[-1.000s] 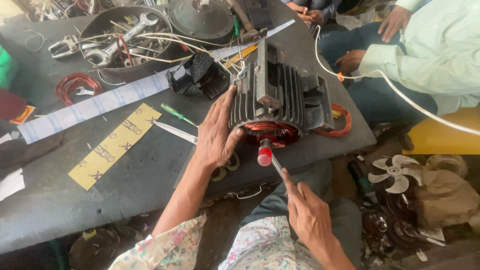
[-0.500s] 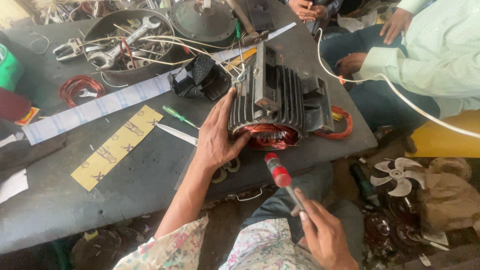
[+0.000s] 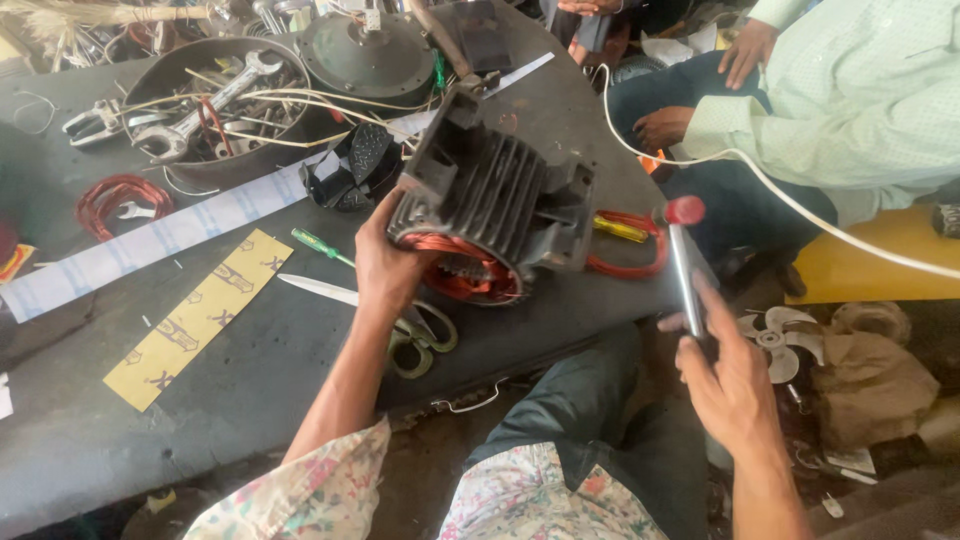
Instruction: The person works on a metal electrical component, likely a motor or generator housing, by hand-winding copper wire into slots and using a rubber mallet to tap the windings into place. They also cut a strip of insulating tape with scissors and insert it into the component.
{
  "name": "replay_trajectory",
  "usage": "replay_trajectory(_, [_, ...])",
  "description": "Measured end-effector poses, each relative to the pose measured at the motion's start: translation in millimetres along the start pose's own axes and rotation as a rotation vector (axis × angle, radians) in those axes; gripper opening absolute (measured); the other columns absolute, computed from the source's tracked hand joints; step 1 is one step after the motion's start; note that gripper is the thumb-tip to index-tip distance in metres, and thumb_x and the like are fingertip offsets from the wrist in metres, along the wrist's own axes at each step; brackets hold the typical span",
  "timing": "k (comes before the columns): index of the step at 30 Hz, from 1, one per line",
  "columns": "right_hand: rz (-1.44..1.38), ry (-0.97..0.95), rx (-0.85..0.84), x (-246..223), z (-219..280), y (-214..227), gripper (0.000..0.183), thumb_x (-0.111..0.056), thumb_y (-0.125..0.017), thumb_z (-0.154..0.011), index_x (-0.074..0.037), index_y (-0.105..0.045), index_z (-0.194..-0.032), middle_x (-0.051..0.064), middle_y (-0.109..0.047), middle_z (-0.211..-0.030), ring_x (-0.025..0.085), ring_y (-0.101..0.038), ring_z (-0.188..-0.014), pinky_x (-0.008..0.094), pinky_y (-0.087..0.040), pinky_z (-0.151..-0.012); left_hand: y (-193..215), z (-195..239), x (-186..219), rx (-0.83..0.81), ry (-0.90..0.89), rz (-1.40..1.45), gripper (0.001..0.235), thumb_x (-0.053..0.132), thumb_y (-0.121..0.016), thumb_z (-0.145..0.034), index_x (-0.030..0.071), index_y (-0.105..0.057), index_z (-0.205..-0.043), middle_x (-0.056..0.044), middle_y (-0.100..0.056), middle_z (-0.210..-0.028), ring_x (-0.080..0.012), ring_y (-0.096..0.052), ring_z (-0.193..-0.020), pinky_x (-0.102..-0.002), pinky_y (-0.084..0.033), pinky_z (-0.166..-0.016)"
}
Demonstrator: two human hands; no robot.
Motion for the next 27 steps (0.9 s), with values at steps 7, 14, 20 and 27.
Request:
replay_trajectory(7, [0.415,0.248,-0.043,-22.7,-122.6,-35.6,0.058,-0.011,-0.064,-0.094,-0.02,-0.052,-0.15,0.015,-0.07,-0.118,0.038,-0.067,-0.105,0.048,-0.052,-0.089,-6.7,-49.1,-66.9,-0.216,0.142,0.619,0.067,0.0,-0.08,-0.074,0.001,-0.055,-0.136,-0.011,-0.073,-0.113,-0.0181,-0.072,-0.102,-0.033,-0.061,-0.09])
replay_trajectory(14, [0.52,0.325,-0.196,-26.2,-219.1,-93.3,0.052,-0.016,-0.071,-0.088,-0.023,-0.062,-0.138,0.012,-0.071,-0.114,0.035,-0.066,-0.107,0.048,-0.051,-0.091,-19.6,-100.0,-104.6,-0.573,0.02,0.61,0.059,0.002,-0.085,-0.086,-0.01,-0.062,-0.139,-0.012,-0.069,-0.124,-0.0198,-0.064,-0.111,-0.037,-0.056,-0.097])
replay_trajectory(20, [0.013,0.526,-0.201,-31.0,-207.5,-100.5,0.037,-0.03,-0.062,-0.104,-0.011,-0.065,-0.135,0.009,-0.073,-0.128,0.026,-0.067,-0.124,0.037,-0.049,-0.107,-28.7,-128.8,-140.0,-0.634,0.095,0.705,0.087,0.009,-0.09,-0.07,0.003,-0.05,-0.147,-0.005,-0.063,-0.135,-0.0181,-0.059,-0.122,-0.035,-0.051,-0.102])
replay_trajectory(27, [-0.546,0.42,-0.614,-55.4,-163.5,-118.0,0.085,-0.068,-0.054,-0.098,-0.004,-0.045,-0.154,0.02,-0.049,-0.157,0.032,-0.04,-0.153,0.043,-0.028,-0.126,-32.0,-128.5,-151.3,-0.707,0.18,0.8,0.076,0.016,-0.094,-0.073,-0.004,-0.061,-0.138,-0.009,-0.065,-0.13,-0.0218,-0.06,-0.115,-0.039,-0.052,-0.098])
Point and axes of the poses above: each hand's wrist, its own z-axis away from the middle knuckle, its own y-axis out of the back of the hand, x = y × z, the point moved 4 cm from there along -z, towards the middle knuckle
